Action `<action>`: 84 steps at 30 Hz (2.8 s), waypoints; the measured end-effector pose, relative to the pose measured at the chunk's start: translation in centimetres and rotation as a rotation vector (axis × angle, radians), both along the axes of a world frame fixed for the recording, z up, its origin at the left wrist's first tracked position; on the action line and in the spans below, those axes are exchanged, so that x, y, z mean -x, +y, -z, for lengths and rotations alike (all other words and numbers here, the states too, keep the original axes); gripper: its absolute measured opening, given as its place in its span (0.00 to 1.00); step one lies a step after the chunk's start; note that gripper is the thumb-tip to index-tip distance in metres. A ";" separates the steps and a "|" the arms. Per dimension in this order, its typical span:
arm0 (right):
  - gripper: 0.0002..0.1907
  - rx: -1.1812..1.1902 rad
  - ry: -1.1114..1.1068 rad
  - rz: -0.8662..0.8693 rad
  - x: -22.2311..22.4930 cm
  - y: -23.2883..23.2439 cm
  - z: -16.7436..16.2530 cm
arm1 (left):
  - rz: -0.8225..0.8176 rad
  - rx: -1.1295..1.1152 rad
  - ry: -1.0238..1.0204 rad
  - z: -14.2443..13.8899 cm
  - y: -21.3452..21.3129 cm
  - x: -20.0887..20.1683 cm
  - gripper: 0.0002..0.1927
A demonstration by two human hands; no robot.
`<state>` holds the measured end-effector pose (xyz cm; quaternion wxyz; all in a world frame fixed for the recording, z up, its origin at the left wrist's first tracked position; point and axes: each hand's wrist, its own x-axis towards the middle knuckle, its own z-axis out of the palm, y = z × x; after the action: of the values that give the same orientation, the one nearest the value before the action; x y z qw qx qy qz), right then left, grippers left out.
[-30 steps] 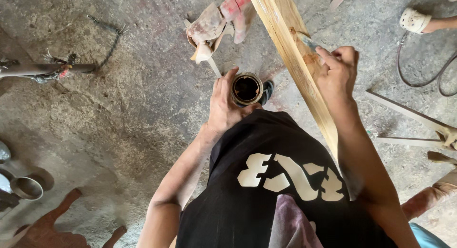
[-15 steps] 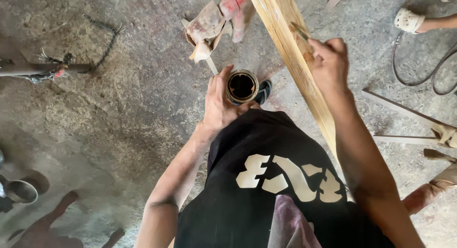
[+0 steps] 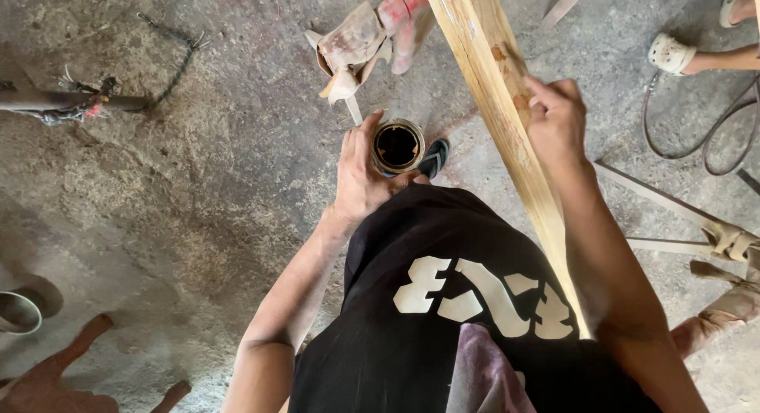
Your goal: The person holds a long wooden plank across two supports and scrapes its end with a knife. They then retrieve a can of dark stain and brush the stain along the plank's surface, dipping the brush back into the can repeatedly while coating the wood.
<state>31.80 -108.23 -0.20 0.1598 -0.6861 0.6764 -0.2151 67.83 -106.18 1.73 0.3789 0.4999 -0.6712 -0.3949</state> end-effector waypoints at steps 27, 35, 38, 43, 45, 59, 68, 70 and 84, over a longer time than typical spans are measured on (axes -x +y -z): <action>0.17 -0.348 0.782 -0.242 -6.7 1.6 -3.8 | -0.075 -0.045 0.062 2.2 0.9 -2.8 0.54; 0.20 -0.167 1.042 -0.407 -6.9 -1.7 -3.1 | -0.085 -0.032 0.074 2.5 0.8 -2.5 0.55; 0.18 -0.121 1.070 -0.434 -6.5 -2.3 -3.1 | -0.078 -0.021 0.086 2.7 0.9 -2.6 0.55; 0.21 -0.179 1.050 -0.442 -6.3 -2.0 -3.0 | -0.073 -0.034 0.080 2.9 1.1 -2.7 0.55; 0.17 -0.189 1.023 -0.408 -6.4 -1.9 -2.8 | -0.076 -0.042 0.073 2.8 1.1 -2.8 0.55; 0.23 -0.309 0.745 -0.258 -7.2 -1.0 -5.4 | -0.074 -0.003 0.070 1.4 0.8 -2.9 0.53; 0.23 -0.040 0.340 -0.015 -5.5 4.7 -6.1 | -0.037 -0.066 0.022 0.1 0.6 -2.4 0.54; 0.23 -0.042 0.313 0.031 -4.7 5.4 -5.8 | -0.028 -0.072 0.010 0.2 0.4 -2.1 0.53; 0.20 -0.021 0.234 0.197 -2.2 10.3 -4.0 | 0.098 -0.005 -0.017 1.3 0.0 0.1 0.53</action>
<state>34.03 -97.96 3.81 0.0652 -0.6351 0.7566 -0.1411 67.77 -106.18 0.45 0.3521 0.4707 -0.6972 -0.4103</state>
